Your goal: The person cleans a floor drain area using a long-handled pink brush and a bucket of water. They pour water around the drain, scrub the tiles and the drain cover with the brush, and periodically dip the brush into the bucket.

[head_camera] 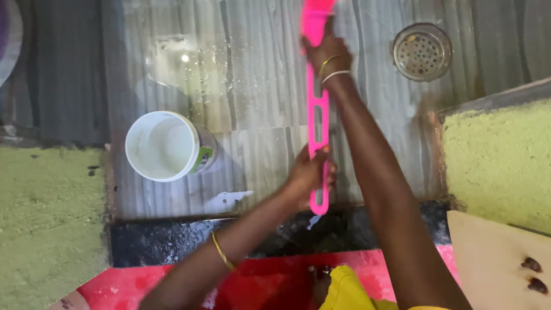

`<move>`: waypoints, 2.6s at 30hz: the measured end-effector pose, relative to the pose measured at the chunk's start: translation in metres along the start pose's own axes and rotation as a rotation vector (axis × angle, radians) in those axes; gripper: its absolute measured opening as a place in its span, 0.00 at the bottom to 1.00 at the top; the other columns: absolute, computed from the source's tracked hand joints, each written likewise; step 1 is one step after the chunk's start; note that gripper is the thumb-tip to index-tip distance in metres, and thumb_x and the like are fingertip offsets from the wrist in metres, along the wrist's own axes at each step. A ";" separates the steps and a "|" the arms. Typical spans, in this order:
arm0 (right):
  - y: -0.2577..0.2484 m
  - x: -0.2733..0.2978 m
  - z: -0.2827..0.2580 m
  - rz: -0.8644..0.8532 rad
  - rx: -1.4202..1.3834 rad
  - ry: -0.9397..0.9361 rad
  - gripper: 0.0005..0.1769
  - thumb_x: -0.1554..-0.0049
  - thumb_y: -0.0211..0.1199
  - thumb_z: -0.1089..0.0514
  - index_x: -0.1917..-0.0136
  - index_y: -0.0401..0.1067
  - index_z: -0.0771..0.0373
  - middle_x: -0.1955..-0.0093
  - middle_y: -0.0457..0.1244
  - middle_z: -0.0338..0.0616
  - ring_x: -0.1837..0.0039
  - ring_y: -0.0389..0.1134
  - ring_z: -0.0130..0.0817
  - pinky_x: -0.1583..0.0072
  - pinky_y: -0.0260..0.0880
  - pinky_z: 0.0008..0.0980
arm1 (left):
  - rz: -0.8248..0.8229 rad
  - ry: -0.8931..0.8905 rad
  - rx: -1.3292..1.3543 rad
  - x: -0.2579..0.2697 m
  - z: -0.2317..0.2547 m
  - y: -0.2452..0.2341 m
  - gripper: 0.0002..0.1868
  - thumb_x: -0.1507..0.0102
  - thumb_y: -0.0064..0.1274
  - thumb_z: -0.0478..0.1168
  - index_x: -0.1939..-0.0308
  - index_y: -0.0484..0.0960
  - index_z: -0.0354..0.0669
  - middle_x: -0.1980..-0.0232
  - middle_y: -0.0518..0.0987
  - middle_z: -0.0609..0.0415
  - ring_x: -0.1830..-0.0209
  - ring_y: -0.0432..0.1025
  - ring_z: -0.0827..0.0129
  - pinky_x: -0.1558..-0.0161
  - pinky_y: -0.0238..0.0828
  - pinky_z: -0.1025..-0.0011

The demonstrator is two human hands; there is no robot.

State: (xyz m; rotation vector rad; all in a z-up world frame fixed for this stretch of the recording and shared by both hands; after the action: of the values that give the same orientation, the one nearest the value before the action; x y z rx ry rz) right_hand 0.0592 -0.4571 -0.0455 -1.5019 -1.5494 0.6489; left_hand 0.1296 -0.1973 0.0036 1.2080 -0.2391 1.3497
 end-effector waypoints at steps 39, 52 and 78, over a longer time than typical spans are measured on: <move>-0.046 -0.030 0.073 0.081 -0.058 -0.392 0.38 0.41 0.70 0.37 0.27 0.67 0.61 0.39 0.70 0.59 0.39 0.72 0.56 0.35 0.72 0.45 | -0.096 0.344 -1.457 -0.035 0.075 0.087 0.65 0.39 0.52 0.56 0.26 0.23 0.11 0.46 0.77 0.25 0.47 0.78 0.41 0.45 0.76 0.54; -0.022 -0.051 0.073 -0.058 0.043 -0.349 0.56 0.41 0.63 0.31 0.16 0.42 0.63 0.39 0.66 0.68 0.39 0.68 0.66 0.36 0.68 0.50 | -0.424 0.907 -1.849 0.004 0.060 0.075 0.23 0.53 0.63 0.42 0.54 0.81 0.41 0.48 0.77 0.50 0.36 0.68 0.57 0.33 0.61 0.50; -0.065 0.025 -0.003 0.395 0.267 -0.591 0.29 0.44 0.70 0.49 0.34 0.74 0.66 0.37 0.62 0.73 0.44 0.67 0.65 0.48 0.71 0.53 | -0.298 1.399 -1.189 0.043 0.178 -0.041 0.12 0.53 0.64 0.37 0.67 0.81 0.41 0.50 0.85 0.46 0.38 0.80 0.52 0.29 0.73 0.53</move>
State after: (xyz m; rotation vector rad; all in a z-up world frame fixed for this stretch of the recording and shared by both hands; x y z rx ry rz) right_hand 0.0300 -0.4429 0.0160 -1.4935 -1.5003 1.5771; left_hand 0.2627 -0.2969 0.0911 -0.7355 0.1605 1.1571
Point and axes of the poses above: each hand's wrist, its own x-axis away from the middle knuckle, its own y-axis out of the palm, z = x × y, the point moved 1 cm from there along -x, towards the middle knuckle
